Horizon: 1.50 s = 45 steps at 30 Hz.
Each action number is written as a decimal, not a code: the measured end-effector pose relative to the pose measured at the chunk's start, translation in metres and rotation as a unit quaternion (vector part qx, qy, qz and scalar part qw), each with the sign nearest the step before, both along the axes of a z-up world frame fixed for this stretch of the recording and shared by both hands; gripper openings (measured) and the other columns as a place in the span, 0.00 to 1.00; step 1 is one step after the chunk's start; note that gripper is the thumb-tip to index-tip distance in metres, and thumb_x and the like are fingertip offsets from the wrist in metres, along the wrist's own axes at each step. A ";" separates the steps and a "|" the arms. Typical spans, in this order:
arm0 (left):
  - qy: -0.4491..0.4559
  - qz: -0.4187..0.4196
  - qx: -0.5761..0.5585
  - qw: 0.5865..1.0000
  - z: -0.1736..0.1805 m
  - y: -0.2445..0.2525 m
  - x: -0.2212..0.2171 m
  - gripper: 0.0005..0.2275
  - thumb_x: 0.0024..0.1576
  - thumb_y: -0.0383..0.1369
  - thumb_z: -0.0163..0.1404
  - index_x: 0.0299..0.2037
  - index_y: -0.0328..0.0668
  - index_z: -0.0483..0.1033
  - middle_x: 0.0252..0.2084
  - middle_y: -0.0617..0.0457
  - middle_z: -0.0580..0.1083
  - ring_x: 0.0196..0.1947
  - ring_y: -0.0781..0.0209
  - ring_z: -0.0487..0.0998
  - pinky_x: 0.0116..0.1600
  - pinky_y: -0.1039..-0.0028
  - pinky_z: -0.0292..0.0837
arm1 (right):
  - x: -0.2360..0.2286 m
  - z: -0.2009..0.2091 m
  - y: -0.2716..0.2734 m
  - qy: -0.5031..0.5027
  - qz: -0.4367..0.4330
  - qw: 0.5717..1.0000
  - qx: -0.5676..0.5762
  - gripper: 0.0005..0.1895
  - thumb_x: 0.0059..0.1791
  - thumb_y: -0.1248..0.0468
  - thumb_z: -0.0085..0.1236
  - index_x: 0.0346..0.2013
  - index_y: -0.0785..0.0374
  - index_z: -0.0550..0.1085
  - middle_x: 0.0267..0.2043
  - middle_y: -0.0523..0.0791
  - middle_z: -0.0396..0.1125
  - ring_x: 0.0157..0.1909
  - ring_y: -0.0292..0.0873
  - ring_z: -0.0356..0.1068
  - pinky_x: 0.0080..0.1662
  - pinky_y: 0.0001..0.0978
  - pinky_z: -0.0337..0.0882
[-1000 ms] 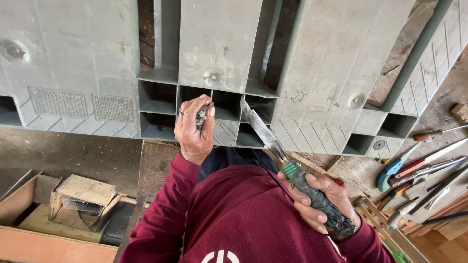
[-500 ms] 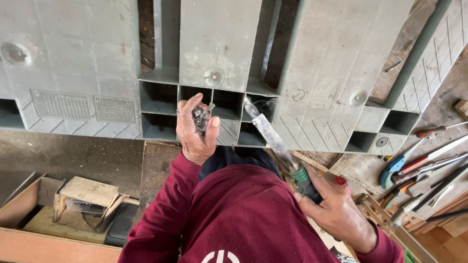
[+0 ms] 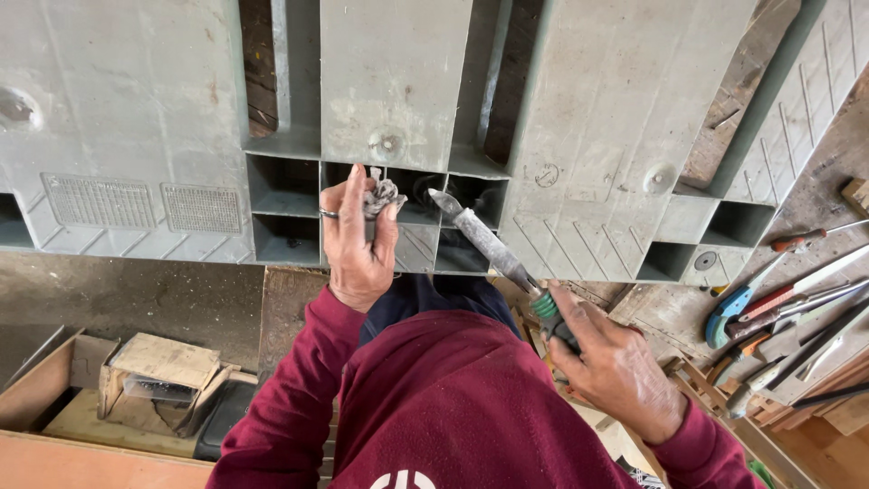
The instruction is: The person uses a soldering iron to melt and fill holes in a gray plastic pallet. They repeatedly apply a gray filler material to the heated areas, smoothing it into the surface. The person works on several spots across the pallet, occasionally moving the pallet to access different sections.
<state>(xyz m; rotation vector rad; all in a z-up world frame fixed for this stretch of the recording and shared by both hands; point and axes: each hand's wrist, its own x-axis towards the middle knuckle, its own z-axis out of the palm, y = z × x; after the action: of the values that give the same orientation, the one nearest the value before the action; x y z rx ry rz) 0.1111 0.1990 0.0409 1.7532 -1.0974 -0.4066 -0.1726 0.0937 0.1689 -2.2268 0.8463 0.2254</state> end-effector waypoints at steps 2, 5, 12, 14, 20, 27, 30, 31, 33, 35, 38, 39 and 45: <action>0.027 0.012 -0.001 1.000 0.008 -0.005 -0.004 0.20 0.68 0.30 0.53 0.65 0.28 0.62 0.52 0.41 0.73 0.50 0.53 0.76 0.53 0.68 0.76 | -0.002 -0.007 -0.001 0.092 -0.036 0.993 0.061 0.39 0.47 0.64 0.60 0.72 0.68 0.59 0.43 0.54 0.72 0.28 0.44 0.76 0.28 0.35 0.77; 0.053 0.011 0.074 0.996 0.015 -0.012 -0.022 0.16 0.65 0.32 0.56 0.56 0.30 0.68 0.46 0.41 0.75 0.43 0.54 0.79 0.46 0.68 0.76 | -0.011 -0.007 0.002 0.036 -0.126 0.985 0.109 0.38 0.46 0.65 0.60 0.70 0.69 0.61 0.46 0.55 0.73 0.36 0.43 0.78 0.34 0.35 0.78; -0.116 -0.066 0.218 0.967 -0.014 -0.052 -0.061 0.06 0.63 0.29 0.53 0.42 0.36 0.67 0.37 0.43 0.71 0.39 0.47 0.73 0.47 0.61 0.70 | -0.029 -0.021 0.024 -0.046 -0.280 0.954 0.097 0.35 0.46 0.65 0.63 0.67 0.66 0.66 0.39 0.48 0.75 0.35 0.36 0.72 0.39 0.29 0.74; 0.173 -0.070 0.099 0.977 -0.012 -0.060 -0.066 0.06 0.66 0.28 0.50 0.40 0.37 0.66 0.38 0.46 0.68 0.42 0.50 0.71 0.54 0.64 0.67 | -0.039 -0.028 0.033 -0.096 -0.308 0.940 0.114 0.35 0.46 0.66 0.63 0.67 0.68 0.65 0.41 0.48 0.75 0.39 0.35 0.73 0.43 0.29 0.74; -0.129 -0.046 0.107 0.985 0.052 -0.049 -0.099 0.06 0.69 0.28 0.53 0.46 0.31 0.73 0.41 0.43 0.74 0.41 0.46 0.76 0.46 0.61 0.71 | -0.094 -0.048 0.051 -0.186 -0.432 0.861 0.192 0.34 0.45 0.67 0.63 0.66 0.70 0.65 0.41 0.43 0.72 0.40 0.35 0.68 0.46 0.26 0.71; 0.070 -0.187 0.106 0.974 0.056 -0.089 -0.228 0.07 0.67 0.30 0.50 0.51 0.36 0.75 0.40 0.45 0.75 0.38 0.52 0.77 0.44 0.64 0.73 | -0.171 -0.084 0.055 -0.197 -0.616 0.722 0.245 0.24 0.41 0.66 0.65 0.51 0.67 0.71 0.28 0.36 0.63 0.27 0.33 0.60 0.30 0.26 0.63; 0.046 -0.270 0.084 0.958 0.036 -0.115 -0.282 0.16 0.59 0.35 0.57 0.51 0.33 0.70 0.41 0.41 0.72 0.38 0.45 0.75 0.41 0.61 0.72 | -0.208 -0.094 0.034 -0.216 -0.578 0.785 0.055 0.19 0.46 0.67 0.65 0.49 0.69 0.73 0.33 0.37 0.64 0.35 0.31 0.61 0.39 0.25 0.67; 0.011 -0.297 0.059 0.953 0.028 -0.123 -0.300 0.16 0.59 0.34 0.55 0.51 0.33 0.69 0.42 0.39 0.72 0.40 0.42 0.74 0.44 0.59 0.71 | -0.219 -0.094 0.027 -0.208 -0.585 0.783 0.027 0.19 0.46 0.67 0.64 0.51 0.68 0.72 0.33 0.37 0.65 0.34 0.31 0.61 0.37 0.26 0.67; -0.112 -0.363 0.024 0.925 0.010 -0.135 -0.327 0.15 0.56 0.29 0.51 0.52 0.33 0.68 0.44 0.39 0.71 0.42 0.43 0.74 0.48 0.60 0.73 | -0.237 -0.098 0.002 -0.199 -0.593 0.780 -0.029 0.21 0.46 0.68 0.61 0.53 0.67 0.72 0.32 0.38 0.66 0.32 0.31 0.61 0.35 0.27 0.67; -0.196 -0.390 0.016 0.899 -0.006 -0.142 -0.350 0.14 0.55 0.28 0.49 0.51 0.34 0.67 0.44 0.40 0.72 0.43 0.45 0.75 0.49 0.61 0.74 | -0.248 -0.099 -0.020 -0.208 -0.568 0.793 -0.077 0.22 0.47 0.68 0.62 0.55 0.68 0.71 0.34 0.40 0.66 0.34 0.33 0.62 0.38 0.28 0.68; -0.232 -0.393 0.061 0.888 -0.020 -0.138 -0.368 0.13 0.57 0.33 0.51 0.47 0.34 0.68 0.37 0.44 0.73 0.38 0.47 0.77 0.45 0.61 0.73 | -0.249 -0.101 -0.042 -0.217 -0.536 0.808 -0.116 0.20 0.49 0.69 0.62 0.55 0.67 0.71 0.39 0.43 0.70 0.38 0.35 0.67 0.43 0.29 0.71; -0.226 -0.395 0.080 0.887 -0.023 -0.137 -0.369 0.13 0.58 0.35 0.52 0.46 0.33 0.68 0.34 0.44 0.73 0.35 0.48 0.77 0.42 0.61 0.73 | -0.246 -0.103 -0.049 -0.219 -0.527 0.811 -0.125 0.18 0.50 0.70 0.63 0.54 0.67 0.71 0.41 0.44 0.72 0.40 0.35 0.70 0.44 0.29 0.73; -0.254 -0.421 0.075 0.868 -0.019 -0.137 -0.364 0.07 0.58 0.34 0.51 0.35 0.41 0.68 0.29 0.50 0.73 0.32 0.53 0.77 0.40 0.65 0.72 | -0.225 -0.109 -0.076 -0.283 -0.488 0.818 -0.113 0.26 0.50 0.70 0.62 0.62 0.69 0.67 0.46 0.46 0.76 0.46 0.36 0.75 0.50 0.30 0.74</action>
<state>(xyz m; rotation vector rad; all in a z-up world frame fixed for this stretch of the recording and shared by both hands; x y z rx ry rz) -0.2525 0.0615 0.0224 1.4521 -2.2769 -0.5733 -0.3973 0.0174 0.0598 -1.6017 1.5594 -1.0139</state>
